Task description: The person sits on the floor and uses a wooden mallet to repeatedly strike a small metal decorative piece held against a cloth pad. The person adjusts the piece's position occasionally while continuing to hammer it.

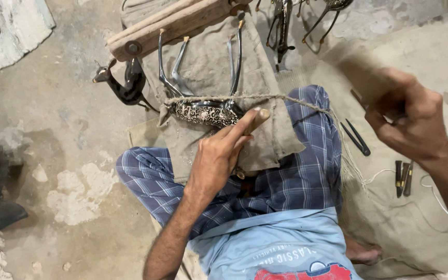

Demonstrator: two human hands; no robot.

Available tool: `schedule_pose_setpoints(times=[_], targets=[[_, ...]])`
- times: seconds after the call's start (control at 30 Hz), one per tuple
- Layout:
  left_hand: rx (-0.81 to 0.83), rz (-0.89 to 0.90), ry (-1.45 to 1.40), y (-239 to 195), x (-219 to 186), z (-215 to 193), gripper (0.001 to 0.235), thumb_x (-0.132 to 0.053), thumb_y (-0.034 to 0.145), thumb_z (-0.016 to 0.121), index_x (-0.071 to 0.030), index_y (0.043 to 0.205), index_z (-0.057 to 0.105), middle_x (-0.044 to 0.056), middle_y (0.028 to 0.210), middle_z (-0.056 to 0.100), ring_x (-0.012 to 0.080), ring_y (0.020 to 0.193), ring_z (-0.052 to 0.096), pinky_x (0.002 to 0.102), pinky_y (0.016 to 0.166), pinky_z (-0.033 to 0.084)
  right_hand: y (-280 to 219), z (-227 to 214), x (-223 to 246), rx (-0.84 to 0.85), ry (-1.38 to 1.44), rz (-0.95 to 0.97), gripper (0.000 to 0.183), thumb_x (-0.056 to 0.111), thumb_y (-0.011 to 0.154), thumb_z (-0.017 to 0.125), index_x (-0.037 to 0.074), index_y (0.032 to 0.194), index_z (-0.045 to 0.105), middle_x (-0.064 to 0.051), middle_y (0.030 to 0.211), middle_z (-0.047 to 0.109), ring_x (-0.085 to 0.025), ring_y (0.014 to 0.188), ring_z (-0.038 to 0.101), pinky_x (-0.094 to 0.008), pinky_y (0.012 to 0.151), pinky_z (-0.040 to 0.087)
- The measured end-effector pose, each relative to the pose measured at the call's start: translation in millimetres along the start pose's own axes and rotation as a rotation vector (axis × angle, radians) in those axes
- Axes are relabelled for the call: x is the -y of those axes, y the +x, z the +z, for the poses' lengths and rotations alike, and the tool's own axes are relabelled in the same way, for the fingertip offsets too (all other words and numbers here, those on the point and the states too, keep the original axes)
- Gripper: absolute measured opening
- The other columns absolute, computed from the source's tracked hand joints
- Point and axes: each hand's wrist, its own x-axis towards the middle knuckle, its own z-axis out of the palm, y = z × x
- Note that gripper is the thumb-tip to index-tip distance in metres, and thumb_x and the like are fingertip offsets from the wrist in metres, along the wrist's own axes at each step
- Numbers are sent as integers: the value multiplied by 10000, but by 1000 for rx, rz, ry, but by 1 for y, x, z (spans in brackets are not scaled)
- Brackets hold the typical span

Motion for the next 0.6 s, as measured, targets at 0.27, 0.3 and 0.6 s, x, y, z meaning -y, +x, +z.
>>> schedule_pose_setpoints(times=[0.27,0.3,0.6], targets=[[-85,56,-38,-3,7,6,546,-91,959,735,-190,1458,535,145,1045,751,317,896,757,427,736,604,3,0,2,-19,-44,-151,421,-10,827,748,32,1238,670,-148,1013,717,-242,734,690,-351,676,576],[-69,35,-27,-4,8,7,551,-96,957,738,-189,1461,534,145,1029,751,312,880,757,428,726,603,2,1,2,-8,-99,-177,408,-6,805,764,38,1203,686,-154,1008,724,-249,737,697,-357,684,583],[-30,14,-22,-4,5,4,569,-82,958,715,-196,1485,534,141,1008,754,291,863,764,420,718,612,-5,6,-14,34,-204,-177,461,73,925,757,166,1363,647,-40,974,715,-189,805,724,-312,698,581]])
